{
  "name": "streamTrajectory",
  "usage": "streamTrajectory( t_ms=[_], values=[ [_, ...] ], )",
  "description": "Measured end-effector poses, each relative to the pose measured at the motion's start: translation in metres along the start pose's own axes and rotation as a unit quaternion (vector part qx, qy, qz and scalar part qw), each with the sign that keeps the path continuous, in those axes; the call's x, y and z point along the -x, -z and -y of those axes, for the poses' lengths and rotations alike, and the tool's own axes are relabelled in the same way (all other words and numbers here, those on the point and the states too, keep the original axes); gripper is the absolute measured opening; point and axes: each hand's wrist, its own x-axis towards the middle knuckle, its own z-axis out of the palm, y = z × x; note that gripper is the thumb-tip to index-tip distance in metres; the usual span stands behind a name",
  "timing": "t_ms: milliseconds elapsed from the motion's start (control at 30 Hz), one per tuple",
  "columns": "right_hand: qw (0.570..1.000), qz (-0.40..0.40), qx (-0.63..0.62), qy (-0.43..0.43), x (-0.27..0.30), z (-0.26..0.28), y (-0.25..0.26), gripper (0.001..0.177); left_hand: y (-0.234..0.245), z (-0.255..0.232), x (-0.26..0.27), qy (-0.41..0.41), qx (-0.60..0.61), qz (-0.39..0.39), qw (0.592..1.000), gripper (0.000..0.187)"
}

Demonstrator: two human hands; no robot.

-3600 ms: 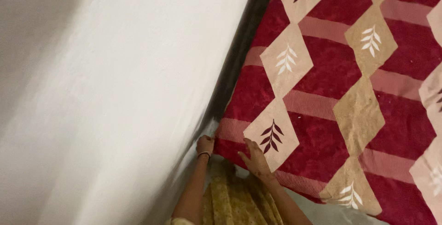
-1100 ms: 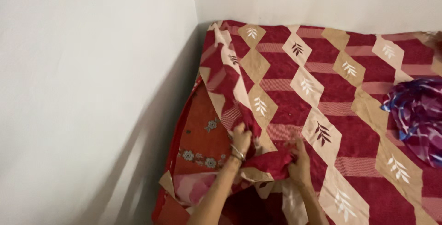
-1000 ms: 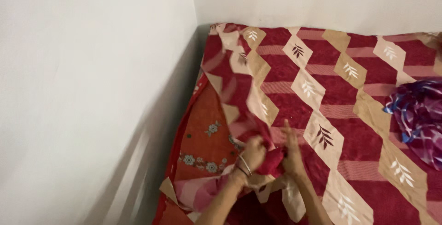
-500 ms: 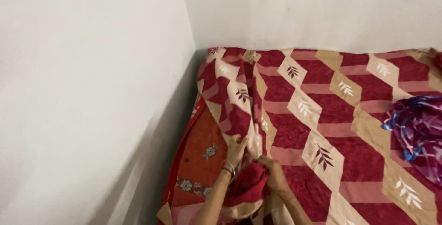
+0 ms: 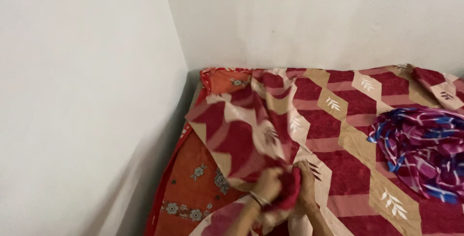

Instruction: The person spreads a patterned blanket on a bed, smooths it out, and then unfolds and spreads a large orange bedsheet over it. They tuck the edges of the sheet and blanket into the sides of the mattress by hand.

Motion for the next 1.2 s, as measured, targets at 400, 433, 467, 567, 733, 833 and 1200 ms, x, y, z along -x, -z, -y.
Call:
streamTrajectory(
  t_ms=[400,433,467,567,733,833,1200],
  values=[
    [0.985,0.122,-0.116,0.044,0.031,-0.002,0.045,0.033,-0.011,-0.074,0.043,0.015,0.091,0.007,0.996,0.042],
    [0.985,0.123,-0.115,0.043,0.031,-0.016,0.048,0.033,-0.012,-0.079,0.048,0.017,0.092,0.007,0.996,0.042],
    [0.970,0.155,-0.183,0.022,0.029,-0.030,0.051,0.023,-0.013,-0.085,0.054,0.068,0.154,0.051,0.984,0.042],
    [0.974,0.109,-0.195,0.039,0.034,-0.073,0.062,0.017,-0.013,-0.105,0.073,0.095,0.209,0.075,0.970,0.049],
    [0.891,-0.056,-0.414,-0.176,0.070,-0.114,0.089,0.007,-0.026,-0.120,0.125,0.065,-0.102,0.020,0.992,0.139],
    [0.903,-0.092,-0.373,-0.194,0.095,-0.117,0.104,0.007,-0.050,-0.099,0.153,0.319,-0.141,0.098,0.932,0.144],
    [0.816,-0.148,-0.452,-0.328,0.175,-0.157,0.161,0.027,-0.108,-0.092,0.169,0.246,0.540,0.122,0.795,0.111]
  ],
)
